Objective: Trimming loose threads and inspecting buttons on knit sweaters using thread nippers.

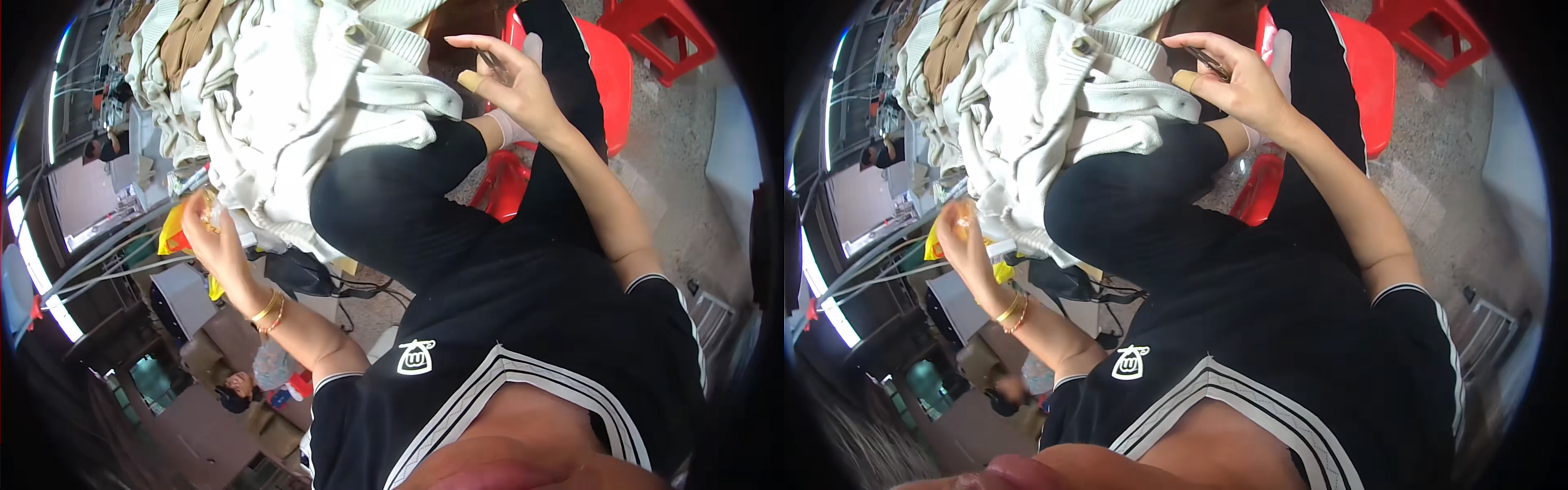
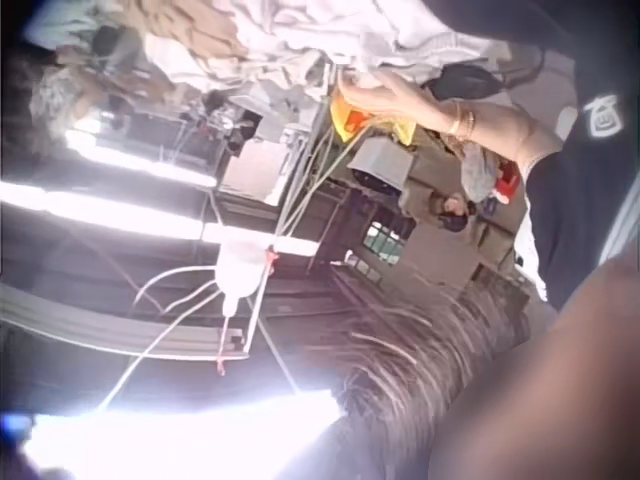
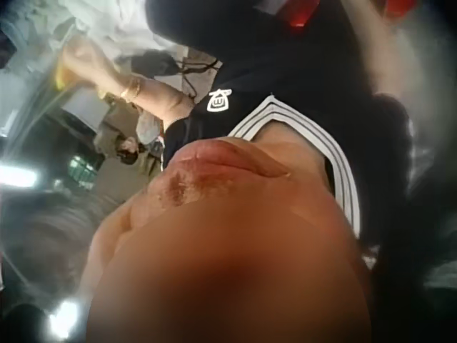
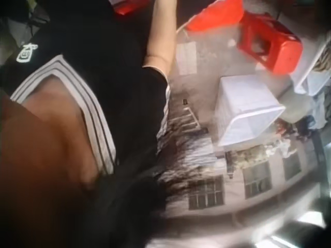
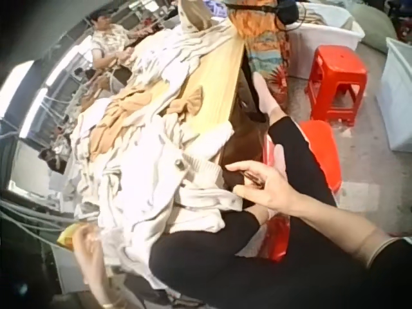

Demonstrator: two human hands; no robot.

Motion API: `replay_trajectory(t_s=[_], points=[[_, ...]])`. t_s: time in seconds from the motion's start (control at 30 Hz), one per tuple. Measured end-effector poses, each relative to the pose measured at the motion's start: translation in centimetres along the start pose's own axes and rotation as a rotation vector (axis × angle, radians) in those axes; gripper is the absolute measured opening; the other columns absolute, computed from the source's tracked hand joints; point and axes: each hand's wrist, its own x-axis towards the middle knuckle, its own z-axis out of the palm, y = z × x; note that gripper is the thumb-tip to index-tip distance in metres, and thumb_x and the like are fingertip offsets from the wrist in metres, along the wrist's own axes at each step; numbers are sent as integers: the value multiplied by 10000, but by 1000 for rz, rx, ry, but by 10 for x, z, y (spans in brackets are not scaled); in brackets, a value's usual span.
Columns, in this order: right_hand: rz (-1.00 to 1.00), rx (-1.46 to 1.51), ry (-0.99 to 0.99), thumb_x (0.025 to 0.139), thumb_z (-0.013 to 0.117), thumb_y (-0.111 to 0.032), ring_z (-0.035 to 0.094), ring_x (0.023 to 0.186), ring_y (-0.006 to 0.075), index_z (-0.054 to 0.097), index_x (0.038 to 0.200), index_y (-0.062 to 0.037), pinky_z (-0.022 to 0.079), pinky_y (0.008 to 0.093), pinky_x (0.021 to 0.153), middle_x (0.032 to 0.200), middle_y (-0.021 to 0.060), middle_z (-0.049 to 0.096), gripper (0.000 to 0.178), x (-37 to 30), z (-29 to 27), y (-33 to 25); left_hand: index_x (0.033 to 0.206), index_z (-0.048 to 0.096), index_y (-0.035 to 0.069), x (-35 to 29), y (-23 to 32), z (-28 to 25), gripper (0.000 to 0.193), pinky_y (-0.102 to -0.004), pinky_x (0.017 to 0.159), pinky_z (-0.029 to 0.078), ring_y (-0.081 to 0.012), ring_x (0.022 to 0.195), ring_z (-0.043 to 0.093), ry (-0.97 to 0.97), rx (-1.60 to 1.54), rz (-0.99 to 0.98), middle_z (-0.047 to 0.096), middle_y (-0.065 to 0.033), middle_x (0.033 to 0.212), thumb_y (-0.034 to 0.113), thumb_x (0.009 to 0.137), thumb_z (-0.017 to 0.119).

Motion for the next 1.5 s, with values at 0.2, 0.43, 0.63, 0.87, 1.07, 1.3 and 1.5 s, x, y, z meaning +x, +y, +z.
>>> replay_trajectory(t_s=[0.2,0.43,0.63,0.87,1.07,1.3,1.5], points=[[79,32,93,835,642,-35,326,627,16,585,1244,-37,269,202,571,703,-86,363,414,-31,-9,19,1065,655,10,35,139,109,326,-365,897,452,-298,1024,600,-370,20,600,625,-146,1098,208,812,705],[65,-39,134,818,656,-40,307,600,22,592,1231,-44,263,201,547,676,-84,352,419,-44,-23,14,1060,627,40,81,129,180,283,-426,786,489,-365,897,618,-343,503,755,640,-149,949,173,811,612],[-73,-99,123,827,663,-29,285,577,23,579,1275,-94,275,200,534,639,-82,295,460,-19,-40,-8,1053,637,-28,40,192,74,297,-243,698,428,-143,773,545,-602,-192,467,589,-59,884,11,767,563],[-235,7,-66,825,681,-9,332,595,16,500,1317,-6,284,177,529,709,-76,392,525,7,-20,-60,790,678,15,12,189,-50,162,-290,559,461,-201,634,614,-1077,-666,949,651,-94,798,126,782,560],[-95,-62,-392,825,693,-50,292,560,16,631,1207,-69,247,196,513,631,-99,312,388,-14,-1,-30,848,620,-68,-25,113,-56,242,-361,892,427,-293,968,571,-327,-183,496,608,-194,988,145,768,539],[21,-109,-510,802,711,-55,306,553,1,655,1127,-38,226,192,501,616,-98,350,330,-39,12,-26,1135,638,-55,-30,1,18,372,-293,960,429,-180,1064,564,-44,-570,49,606,-105,1138,-96,775,553],[-13,-282,-387,751,771,-122,331,555,43,639,1171,-92,290,216,506,632,-65,333,441,-32,46,-40,1125,655,-43,-50,-12,51,353,-248,898,461,-124,994,590,89,-606,79,617,-56,1110,-102,780,613]])
